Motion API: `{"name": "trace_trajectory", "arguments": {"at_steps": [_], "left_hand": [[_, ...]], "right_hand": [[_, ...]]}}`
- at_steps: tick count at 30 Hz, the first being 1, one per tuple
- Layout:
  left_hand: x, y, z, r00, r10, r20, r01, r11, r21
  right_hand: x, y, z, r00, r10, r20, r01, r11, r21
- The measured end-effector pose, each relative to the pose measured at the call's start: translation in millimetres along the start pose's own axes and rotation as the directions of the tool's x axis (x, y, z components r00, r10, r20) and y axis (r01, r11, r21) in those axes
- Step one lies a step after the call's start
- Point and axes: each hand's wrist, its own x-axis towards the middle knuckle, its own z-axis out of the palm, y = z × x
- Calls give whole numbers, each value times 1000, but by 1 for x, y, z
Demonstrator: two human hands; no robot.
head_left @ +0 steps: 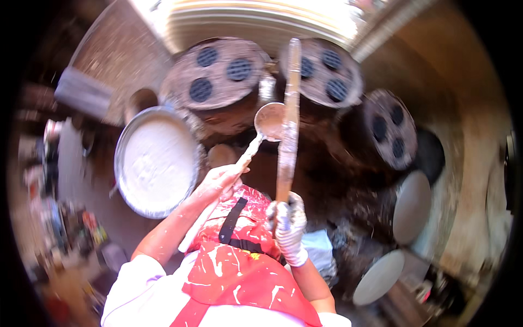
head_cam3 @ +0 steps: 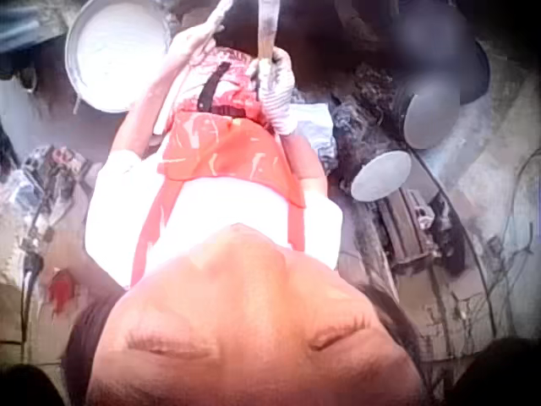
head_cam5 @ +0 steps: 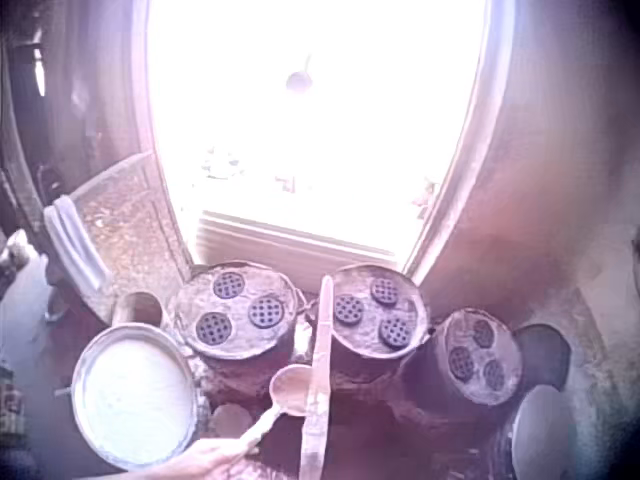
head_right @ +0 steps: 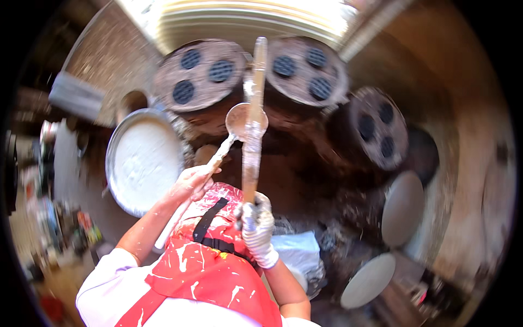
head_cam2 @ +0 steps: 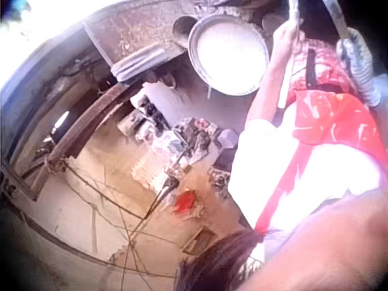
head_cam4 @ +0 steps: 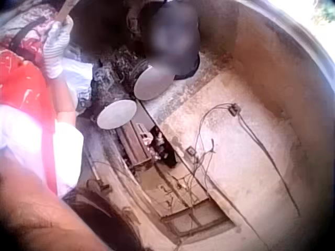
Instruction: The person prepares and cooks sheets of rice paper using traditional methods. The person inserts coal into a circular oven, uses a large set of tongs to handle hot items, spreads batter onto hot circular plates using a ladle and a wooden stick, and peels the cooked rice paper sheets off the plates, placing them onto a stack.
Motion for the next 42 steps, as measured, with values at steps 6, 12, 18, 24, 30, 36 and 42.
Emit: {"name": "trace_trajectory", "arguments": {"at_steps": [6, 12, 18, 24, 30, 36, 42], "left_hand": [[-122, -54, -134, 884, 53, -464, -74, 997, -29], [-64, -160, -262, 567, 89, -819, 52, 988, 144], [33, -236, -293, 455, -92, -886, 218, 976, 10], [34, -204, -243, 789, -436, -433, -208, 473, -856], [-69, -128, -169, 947, -2, -321, -315, 197, -929], [-166, -12, -86, 784, 208, -584, -598, 503, -624], [-160, -56, -91, 635, 218, -741, -556, 795, -243]], "right_hand": [[10, 1, 39, 903, -21, 429, 334, 661, -671], [69, 46, 139, 759, 444, 476, 595, -175, -785], [103, 105, 156, 679, 456, 575, 695, -146, -704], [99, 135, 105, 620, 440, 650, 753, -99, -651], [52, 56, 66, 612, 345, 712, 763, -21, -646], [19, 9, 41, 452, -84, 888, 864, 290, -412], [5, 12, 26, 568, -141, 811, 706, 589, -393]]}}
